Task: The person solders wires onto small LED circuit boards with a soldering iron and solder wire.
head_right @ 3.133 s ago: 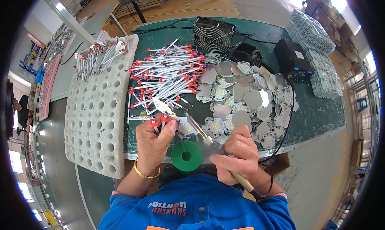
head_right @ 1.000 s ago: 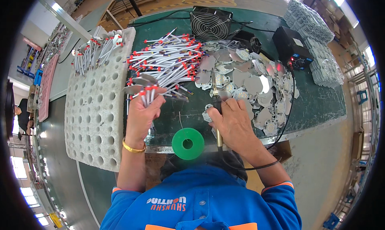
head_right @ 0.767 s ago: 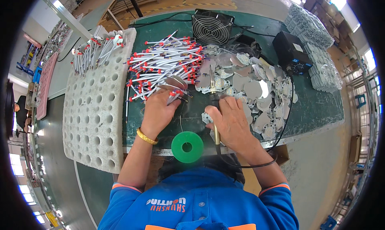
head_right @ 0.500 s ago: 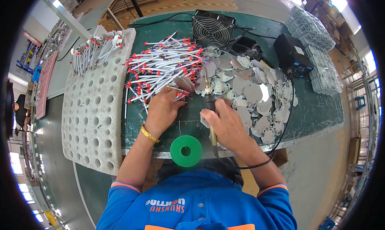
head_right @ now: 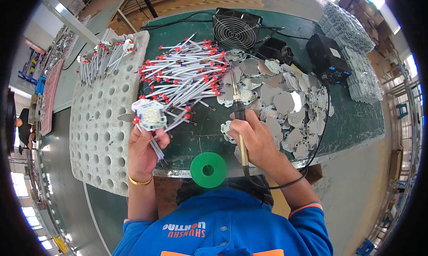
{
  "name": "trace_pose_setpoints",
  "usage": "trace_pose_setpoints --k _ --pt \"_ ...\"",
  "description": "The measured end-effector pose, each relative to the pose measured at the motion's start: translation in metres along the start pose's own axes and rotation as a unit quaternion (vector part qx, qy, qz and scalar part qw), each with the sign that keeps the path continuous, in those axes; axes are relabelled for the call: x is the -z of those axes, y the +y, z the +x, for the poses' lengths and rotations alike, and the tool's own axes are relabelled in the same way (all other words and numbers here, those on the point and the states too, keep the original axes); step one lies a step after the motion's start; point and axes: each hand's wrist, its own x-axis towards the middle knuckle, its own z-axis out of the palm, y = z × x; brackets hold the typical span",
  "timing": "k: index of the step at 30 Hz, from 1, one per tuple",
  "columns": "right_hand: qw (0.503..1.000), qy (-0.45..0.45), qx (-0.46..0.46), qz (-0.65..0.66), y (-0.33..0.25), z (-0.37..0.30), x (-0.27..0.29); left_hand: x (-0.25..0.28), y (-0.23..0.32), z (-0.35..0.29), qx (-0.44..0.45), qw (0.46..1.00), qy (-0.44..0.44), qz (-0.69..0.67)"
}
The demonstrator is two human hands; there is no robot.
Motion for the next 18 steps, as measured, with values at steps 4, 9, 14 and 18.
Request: trace_pose_setpoints --k 4,9,14,18 --pt "1.000 -0.018 0.008 0.001 -0.004 0.003 -0.001 0.001 -0.001 -0.012 0.086 0.993 0.073 -0.033" --pt "0.998 -0.060 0.007 -0.013 -0.004 0.001 -0.004 0.005 -0.007 -0.018 0.126 0.959 0.077 0.242" --pt "0.998 -0.062 0.020 -0.021 -0.003 0.000 -0.004 -0.012 0.004 -0.022 -0.015 0.879 0.113 0.464" --pt "0.997 -0.065 0.032 -0.037 -0.004 0.000 -0.002 -0.024 0.011 -0.024 -0.100 0.823 0.131 0.544"
